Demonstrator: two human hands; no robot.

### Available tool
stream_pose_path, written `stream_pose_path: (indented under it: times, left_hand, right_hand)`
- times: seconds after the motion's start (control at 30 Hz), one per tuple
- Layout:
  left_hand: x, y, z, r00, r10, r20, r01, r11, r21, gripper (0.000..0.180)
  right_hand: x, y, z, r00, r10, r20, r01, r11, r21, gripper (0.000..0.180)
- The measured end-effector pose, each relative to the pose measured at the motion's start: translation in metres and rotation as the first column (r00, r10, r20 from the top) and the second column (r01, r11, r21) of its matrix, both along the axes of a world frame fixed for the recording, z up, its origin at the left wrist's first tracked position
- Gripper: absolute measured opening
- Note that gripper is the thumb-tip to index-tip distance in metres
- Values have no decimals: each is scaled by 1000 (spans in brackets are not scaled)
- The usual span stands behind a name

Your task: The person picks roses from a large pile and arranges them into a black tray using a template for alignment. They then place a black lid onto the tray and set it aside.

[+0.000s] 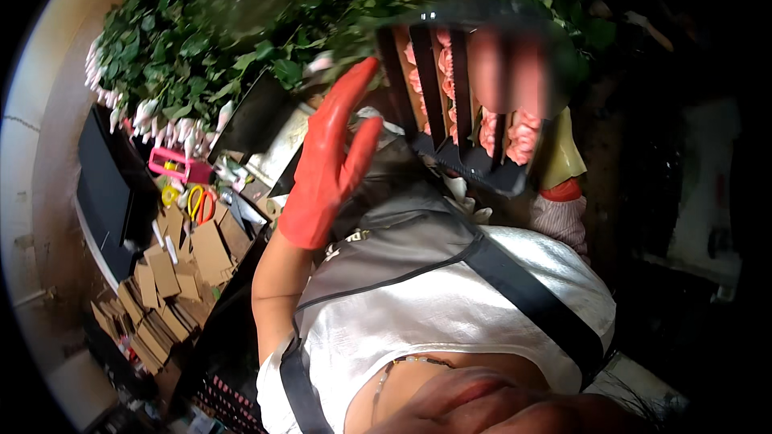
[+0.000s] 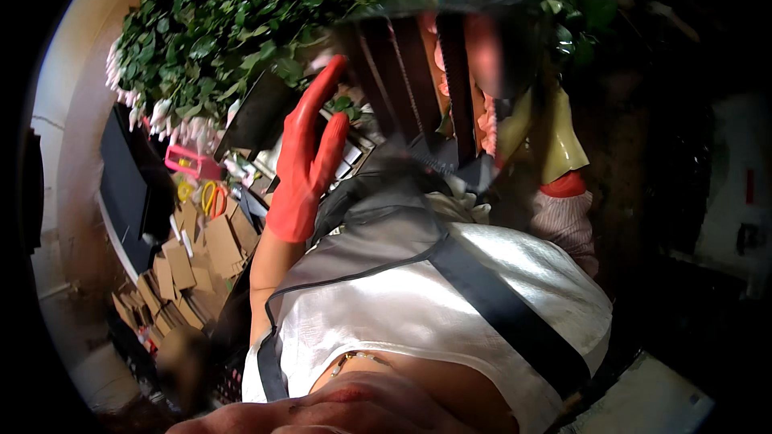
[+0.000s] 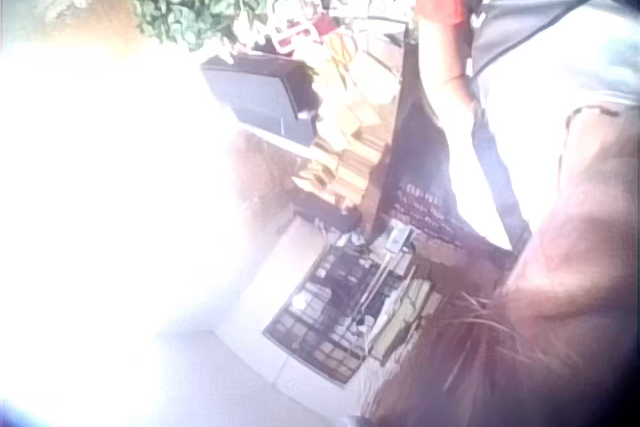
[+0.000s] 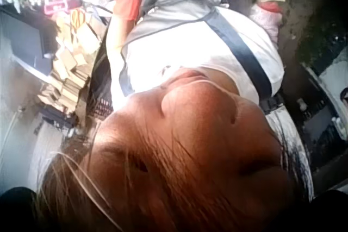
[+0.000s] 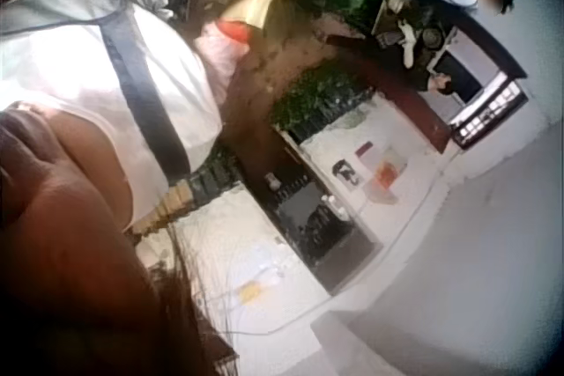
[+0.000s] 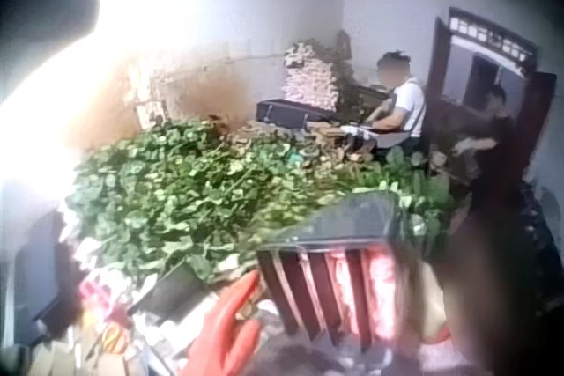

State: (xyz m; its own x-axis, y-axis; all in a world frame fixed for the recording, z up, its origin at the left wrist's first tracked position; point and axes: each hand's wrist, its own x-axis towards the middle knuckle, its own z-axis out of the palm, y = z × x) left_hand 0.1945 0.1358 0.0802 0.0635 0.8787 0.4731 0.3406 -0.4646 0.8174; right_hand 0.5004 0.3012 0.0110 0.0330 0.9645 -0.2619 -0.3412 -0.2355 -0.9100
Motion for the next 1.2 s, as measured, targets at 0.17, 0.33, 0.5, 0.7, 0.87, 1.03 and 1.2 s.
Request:
stream_pose_path:
  times: [0.17,0.33,0.5,0.7,0.87,1.03,1.2]
  left_hand:
    - [-45,41,-58,894,294,-339,-354,926,-131,53]
    - [-36,158,-105,327,80,-942,-363,931,-47,92]
    - [-33,242,-200,170,117,-979,-258,964,70,65]
    - [-18,269,-186,343,-304,-889,-193,903,-383,33]
    - [-26,241,-35,624,-570,-534,-198,546,-814,46]
    - [-107,204,-22,876,-428,-222,54,544,-837,51]
    - [-223,135,-35,984,58,167,105,569,-815,28]
  right_hand:
    - [2,-19,-28,999,-40,33,42,996,-78,41]
    - [29,-35,-78,984,-58,170,75,993,-92,40]
    - [33,-48,-100,990,-32,140,36,999,-24,52]
    - [38,-14,-111,947,-197,254,209,978,-19,57]
    - [104,24,-170,920,-144,363,260,920,-295,55]
    - [188,-6,-327,853,-289,434,412,885,-220,45]
    - [150,-43,-269,840,-207,502,451,781,-432,39]
